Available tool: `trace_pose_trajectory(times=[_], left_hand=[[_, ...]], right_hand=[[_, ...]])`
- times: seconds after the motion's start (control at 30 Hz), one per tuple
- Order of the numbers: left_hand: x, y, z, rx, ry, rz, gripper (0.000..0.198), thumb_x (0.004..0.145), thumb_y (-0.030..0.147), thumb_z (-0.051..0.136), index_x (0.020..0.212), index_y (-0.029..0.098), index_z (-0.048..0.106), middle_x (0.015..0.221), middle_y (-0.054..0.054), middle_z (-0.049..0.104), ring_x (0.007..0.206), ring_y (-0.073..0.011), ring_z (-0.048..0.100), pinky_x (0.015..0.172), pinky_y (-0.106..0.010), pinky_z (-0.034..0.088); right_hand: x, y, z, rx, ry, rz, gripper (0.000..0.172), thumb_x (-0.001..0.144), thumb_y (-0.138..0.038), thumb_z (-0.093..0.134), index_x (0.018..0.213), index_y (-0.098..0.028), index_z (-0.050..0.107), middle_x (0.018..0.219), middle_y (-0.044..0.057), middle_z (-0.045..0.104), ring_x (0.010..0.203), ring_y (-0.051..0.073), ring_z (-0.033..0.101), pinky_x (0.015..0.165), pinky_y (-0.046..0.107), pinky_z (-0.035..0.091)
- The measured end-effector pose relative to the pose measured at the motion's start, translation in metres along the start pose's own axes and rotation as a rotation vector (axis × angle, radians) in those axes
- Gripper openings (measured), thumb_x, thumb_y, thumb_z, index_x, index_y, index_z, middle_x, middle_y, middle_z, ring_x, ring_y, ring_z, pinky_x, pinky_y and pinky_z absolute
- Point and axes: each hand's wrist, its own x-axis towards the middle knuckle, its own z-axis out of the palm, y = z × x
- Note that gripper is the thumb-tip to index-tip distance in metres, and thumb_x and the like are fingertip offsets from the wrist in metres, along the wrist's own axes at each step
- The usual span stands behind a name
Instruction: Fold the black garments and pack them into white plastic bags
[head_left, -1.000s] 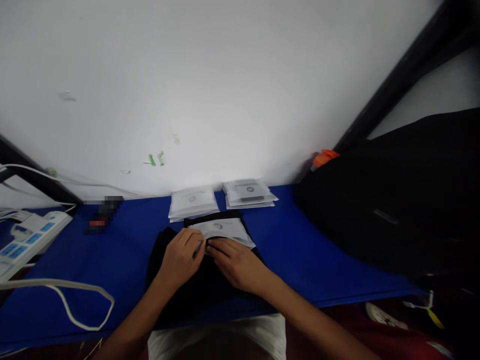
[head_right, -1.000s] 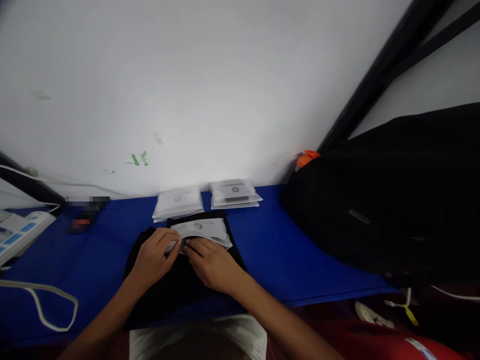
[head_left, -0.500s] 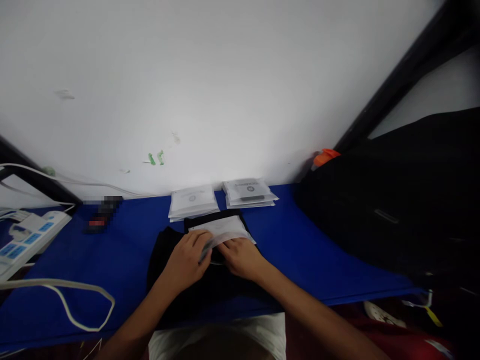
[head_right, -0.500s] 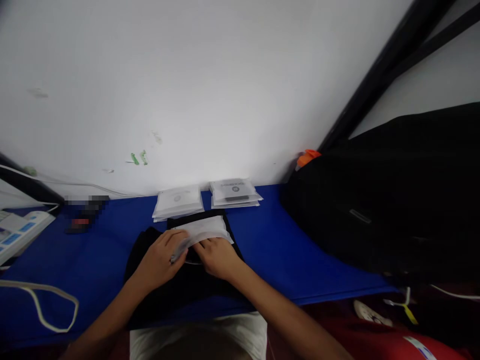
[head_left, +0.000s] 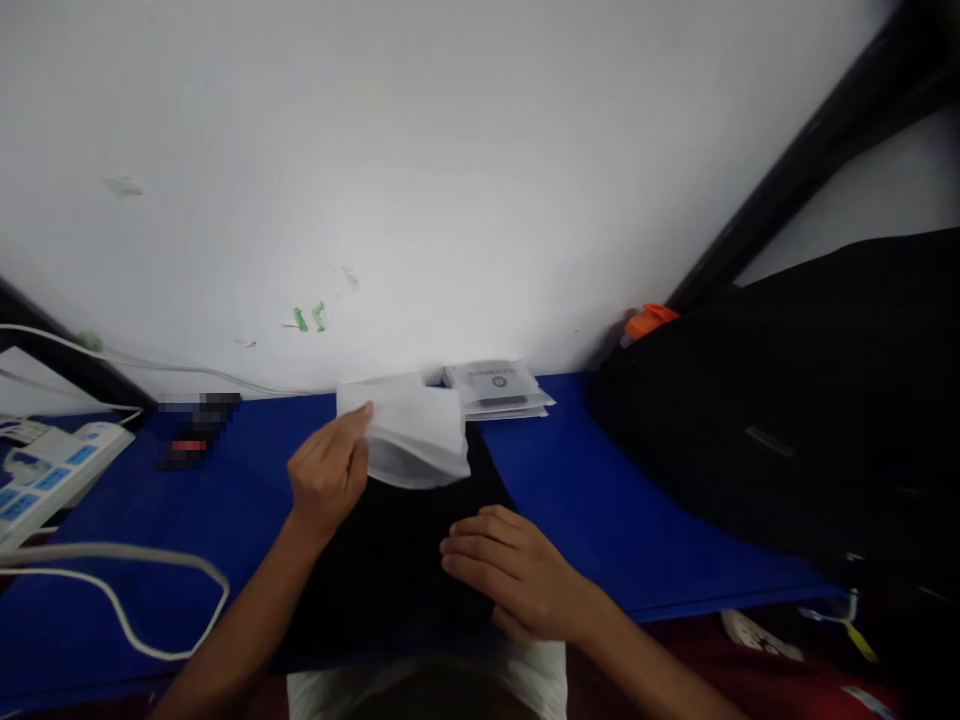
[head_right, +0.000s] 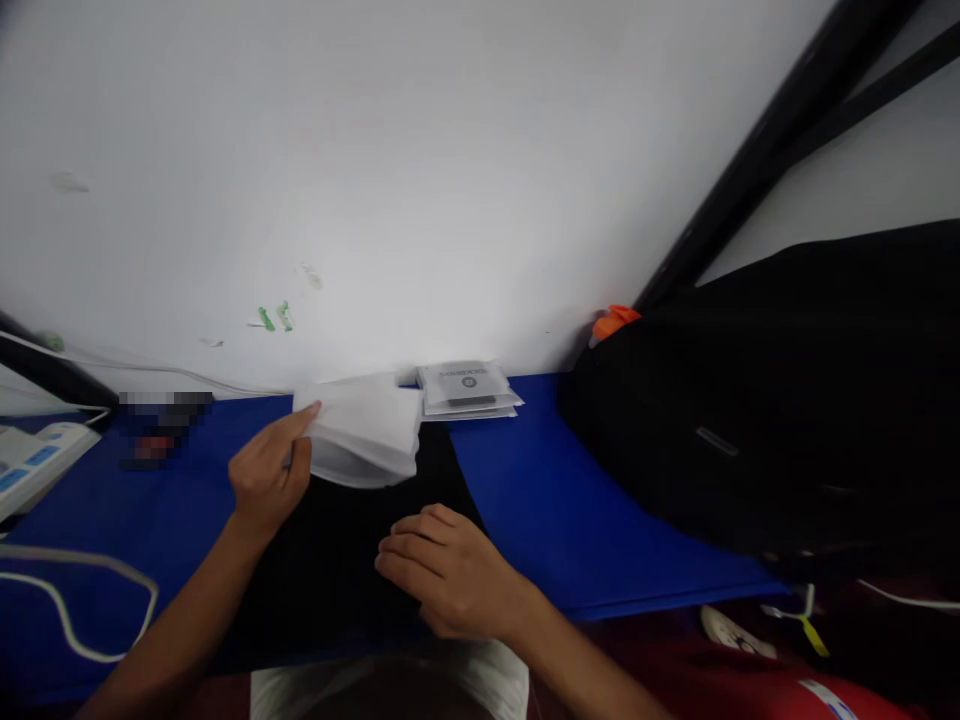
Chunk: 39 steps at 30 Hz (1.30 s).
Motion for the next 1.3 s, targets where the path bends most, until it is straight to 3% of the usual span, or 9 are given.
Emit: trace_pose_trajectory(times=[0.1,0.23,0.37,0.53,0.7,0.83,0.93,1.07,1.3], left_hand=[[0.008,-0.033,0.026,0.064,-0.116,-0.141,0.036,0.093,0.013,0.043,0.122,0.018,0.063,0.118,-0.009,0.071,0.109,-0.0219,0.067,0.098,-0.039,0.05],[0.011,-0.074,0.061,0.025,-0.64,-0.259,0.034,0.086,0.011,0.048,0.113,0.016,0.068,0.126,-0.012,0.066,0.12,-0.0271,0.06,0.104,-0.046,0.045],[0.012,-0.08,0.069,-0.031,-0.806,-0.231,0.032,0.077,0.019,0.065,0.108,0.015,0.07,0.12,-0.015,0.069,0.112,-0.0314,0.064,0.096,-0.046,0.051],[0.001,-0.015,0.047,-0.241,-0.806,-0.202,0.06,0.086,0.045,0.063,0.138,0.017,0.048,0.143,-0.017,0.05,0.133,-0.0309,0.046,0.11,-0.051,0.038],[-0.016,0.044,0.02,-0.709,-0.92,-0.164,0.091,0.069,0.039,0.081,0.146,0.024,0.034,0.143,-0.014,0.049,0.129,-0.0284,0.051,0.106,-0.046,0.045],[-0.022,0.031,-0.002,-0.635,-0.843,-0.255,0.062,0.081,0.014,0.06,0.139,0.026,0.042,0.118,-0.008,0.062,0.109,-0.0218,0.061,0.097,-0.042,0.05],[-0.027,0.016,-0.016,-0.495,-0.71,-0.337,0.044,0.088,0.019,0.054,0.131,0.025,0.05,0.114,-0.008,0.062,0.109,-0.0223,0.06,0.097,-0.044,0.049],[-0.05,0.017,-0.024,-0.224,-0.725,-0.352,0.061,0.076,0.039,0.074,0.13,0.024,0.051,0.134,-0.012,0.054,0.124,-0.0321,0.051,0.102,-0.053,0.045],[-0.078,-0.023,-0.056,0.098,-0.676,-0.378,0.056,0.078,0.01,0.052,0.134,0.018,0.046,0.127,-0.014,0.059,0.117,-0.0305,0.057,0.096,-0.049,0.049]], right_hand=[[-0.001,0.01,0.012,0.005,-0.012,0.038,0.043,0.084,-0.011,0.037,0.124,-0.014,0.052,0.111,0.011,0.07,0.114,0.023,0.057,0.094,0.043,0.047],[0.0,0.022,0.023,0.037,-0.04,0.083,0.053,0.073,-0.002,0.039,0.121,-0.015,0.056,0.118,0.01,0.068,0.123,0.022,0.053,0.108,0.048,0.039],[-0.006,0.028,0.027,0.005,-0.124,0.173,0.058,0.064,0.003,0.044,0.115,-0.017,0.06,0.132,0.012,0.059,0.132,0.024,0.044,0.112,0.054,0.032],[-0.014,0.031,0.035,-0.038,-0.158,0.255,0.063,0.069,0.005,0.051,0.126,-0.021,0.057,0.143,0.015,0.046,0.134,0.027,0.04,0.104,0.05,0.043],[-0.013,0.033,0.037,-0.012,-0.189,0.303,0.053,0.087,-0.005,0.046,0.136,-0.024,0.048,0.141,0.012,0.048,0.128,0.021,0.048,0.096,0.037,0.052],[-0.022,0.045,0.031,-0.029,-0.135,0.273,0.057,0.084,0.002,0.038,0.137,-0.018,0.045,0.126,0.014,0.059,0.114,0.021,0.057,0.089,0.036,0.055],[-0.031,0.056,0.025,-0.01,-0.058,0.261,0.058,0.071,0.009,0.036,0.121,-0.015,0.055,0.112,0.013,0.063,0.106,0.022,0.058,0.087,0.039,0.054],[-0.036,0.064,0.022,0.004,-0.04,0.277,0.058,0.056,0.008,0.037,0.104,-0.017,0.058,0.115,0.012,0.06,0.111,0.026,0.053,0.09,0.045,0.051],[-0.049,0.081,0.022,0.062,0.006,0.334,0.06,0.058,0.009,0.036,0.106,-0.019,0.059,0.119,0.012,0.06,0.114,0.025,0.053,0.091,0.047,0.05]])
